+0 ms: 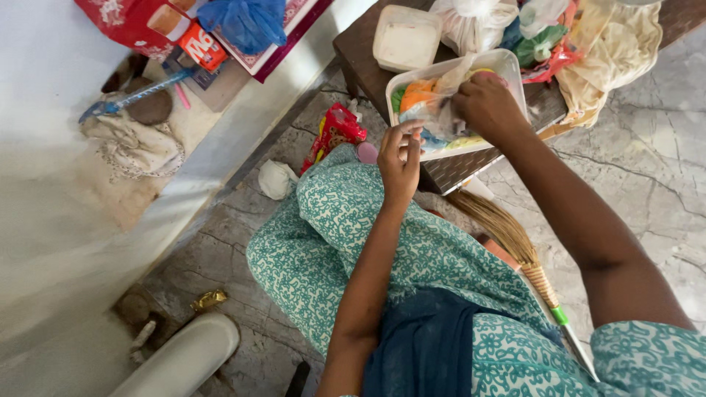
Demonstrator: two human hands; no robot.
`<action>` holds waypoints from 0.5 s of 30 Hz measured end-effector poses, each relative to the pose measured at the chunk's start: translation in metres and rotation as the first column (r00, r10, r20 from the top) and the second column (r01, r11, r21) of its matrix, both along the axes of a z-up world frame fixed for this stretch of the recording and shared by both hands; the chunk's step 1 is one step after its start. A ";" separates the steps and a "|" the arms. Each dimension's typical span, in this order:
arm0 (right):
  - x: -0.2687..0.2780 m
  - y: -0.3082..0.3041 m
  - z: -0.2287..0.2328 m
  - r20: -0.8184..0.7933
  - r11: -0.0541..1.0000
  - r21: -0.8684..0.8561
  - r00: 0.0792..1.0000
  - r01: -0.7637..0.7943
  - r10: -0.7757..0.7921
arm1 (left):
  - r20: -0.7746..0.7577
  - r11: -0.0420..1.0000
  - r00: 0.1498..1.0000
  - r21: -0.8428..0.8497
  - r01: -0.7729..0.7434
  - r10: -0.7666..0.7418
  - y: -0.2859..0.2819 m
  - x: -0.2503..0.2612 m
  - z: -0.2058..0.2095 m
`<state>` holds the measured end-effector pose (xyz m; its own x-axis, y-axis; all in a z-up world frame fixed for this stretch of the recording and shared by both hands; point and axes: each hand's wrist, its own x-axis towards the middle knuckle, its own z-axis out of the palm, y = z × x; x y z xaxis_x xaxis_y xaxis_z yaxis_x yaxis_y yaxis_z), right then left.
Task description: The person sits on the floor and sorts small colorful items from a plastic container into separate plastic bags. They handle each item individually, place it into a bag, and set the bag aside. The person then wipes the inside of the container with a cloth.
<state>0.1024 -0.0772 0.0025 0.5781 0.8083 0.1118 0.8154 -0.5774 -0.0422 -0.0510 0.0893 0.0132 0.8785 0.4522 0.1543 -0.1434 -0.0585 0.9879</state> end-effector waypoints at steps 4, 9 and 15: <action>0.002 0.004 -0.002 0.114 0.996 0.073 0.993 -0.041 0.033 | 0.008 1.000 1.000 -0.009 -0.007 0.007 0.003 -0.004 0.009; -0.001 0.008 0.001 0.070 0.999 0.030 0.997 -0.021 0.019 | -0.023 1.000 1.000 0.013 0.008 -0.008 0.003 -0.010 0.015; -0.006 -0.037 0.050 -0.449 0.886 0.333 0.881 0.322 -0.152 | 0.009 0.988 1.000 0.151 -0.004 0.003 0.002 -0.009 0.016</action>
<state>0.0964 -0.1143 0.0524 0.8085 0.5795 0.1026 0.5173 -0.6167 -0.5934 -0.0595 0.0916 0.0294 0.8751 0.4264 0.2288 -0.1514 -0.2076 0.9664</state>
